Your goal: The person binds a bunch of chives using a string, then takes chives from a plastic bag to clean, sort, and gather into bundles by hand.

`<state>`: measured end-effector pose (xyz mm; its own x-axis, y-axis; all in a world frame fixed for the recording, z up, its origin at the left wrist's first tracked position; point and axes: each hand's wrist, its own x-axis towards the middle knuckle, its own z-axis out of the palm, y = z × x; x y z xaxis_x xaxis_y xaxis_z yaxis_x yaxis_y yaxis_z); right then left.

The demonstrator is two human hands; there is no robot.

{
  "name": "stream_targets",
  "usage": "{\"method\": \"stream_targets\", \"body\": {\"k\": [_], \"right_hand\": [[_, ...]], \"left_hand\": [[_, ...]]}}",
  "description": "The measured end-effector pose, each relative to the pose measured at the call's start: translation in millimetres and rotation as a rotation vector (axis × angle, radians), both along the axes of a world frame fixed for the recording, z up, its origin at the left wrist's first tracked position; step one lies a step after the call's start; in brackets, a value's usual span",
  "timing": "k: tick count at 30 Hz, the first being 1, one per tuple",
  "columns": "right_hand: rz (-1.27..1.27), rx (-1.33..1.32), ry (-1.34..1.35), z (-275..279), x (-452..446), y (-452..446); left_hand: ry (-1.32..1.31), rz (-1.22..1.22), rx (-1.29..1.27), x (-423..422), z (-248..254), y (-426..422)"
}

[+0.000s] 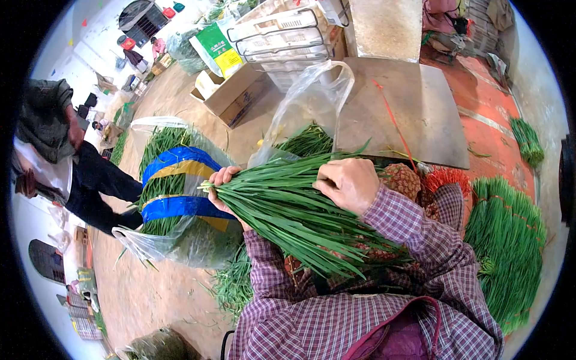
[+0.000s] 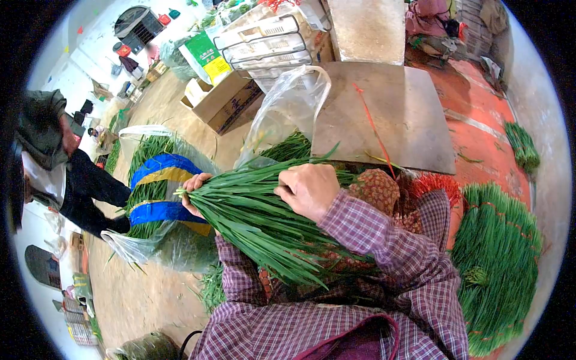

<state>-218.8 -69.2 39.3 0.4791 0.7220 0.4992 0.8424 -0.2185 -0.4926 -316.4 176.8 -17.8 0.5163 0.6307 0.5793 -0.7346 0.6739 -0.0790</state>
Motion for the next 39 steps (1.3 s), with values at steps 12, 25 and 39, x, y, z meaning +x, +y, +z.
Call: {"method": "stream_targets", "body": {"k": [12,25,39], "right_hand": [[0.14,0.06,0.648,54,28,-67],[0.104,-0.284,0.042,14,-35,-65],[0.17,0.32,0.299,24,-35,-62]], "left_hand": [[0.137,0.236,0.005,6,-27,18],[-0.014,0.104,-0.022,11,-21,11],[-0.059,0.019,-0.058,11,-16,5]]}}
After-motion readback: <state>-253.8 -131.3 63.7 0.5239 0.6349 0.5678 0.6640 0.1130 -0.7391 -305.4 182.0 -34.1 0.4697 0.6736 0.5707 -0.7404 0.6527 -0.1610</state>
